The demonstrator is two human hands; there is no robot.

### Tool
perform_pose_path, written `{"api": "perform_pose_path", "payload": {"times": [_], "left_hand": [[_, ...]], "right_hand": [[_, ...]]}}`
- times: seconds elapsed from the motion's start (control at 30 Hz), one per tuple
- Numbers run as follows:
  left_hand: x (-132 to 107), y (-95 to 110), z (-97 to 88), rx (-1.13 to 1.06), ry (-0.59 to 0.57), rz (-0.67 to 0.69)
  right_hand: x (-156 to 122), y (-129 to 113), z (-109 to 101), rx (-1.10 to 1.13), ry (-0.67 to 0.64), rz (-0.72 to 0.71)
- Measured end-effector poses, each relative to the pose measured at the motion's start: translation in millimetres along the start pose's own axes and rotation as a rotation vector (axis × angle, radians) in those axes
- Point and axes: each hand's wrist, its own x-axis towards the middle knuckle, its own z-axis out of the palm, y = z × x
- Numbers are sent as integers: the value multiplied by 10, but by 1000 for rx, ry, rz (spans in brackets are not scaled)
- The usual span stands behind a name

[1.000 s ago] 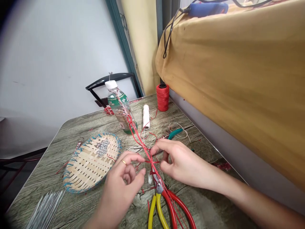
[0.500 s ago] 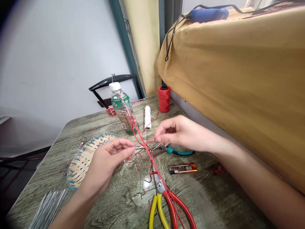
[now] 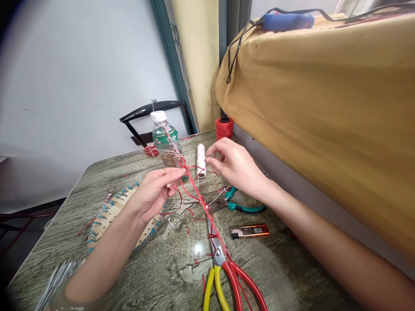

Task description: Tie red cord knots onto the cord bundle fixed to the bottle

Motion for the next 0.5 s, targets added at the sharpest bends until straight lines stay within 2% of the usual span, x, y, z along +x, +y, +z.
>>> {"api": "perform_pose_path", "payload": {"times": [0.03, 0.1, 0.23, 0.33, 0.4, 0.5], "left_hand": [[-2, 4, 8, -4, 2, 2], [-10, 18, 17, -8, 7, 10], [-20, 41, 24, 1, 5, 17], [-16, 49, 34, 14, 6, 20], [-13, 55, 45, 16, 11, 23], [-12, 59, 55, 12, 15, 24]], "right_hand": [[-71, -40, -13, -37, 49, -2], [-223, -113, -33, -21, -9, 39], [-480, -146, -18, 283, -414, 234], [-581, -83, 27, 552, -605, 400], [-609, -39, 56, 676, -633, 500], [-620, -3, 76, 783, -558, 570]]}}
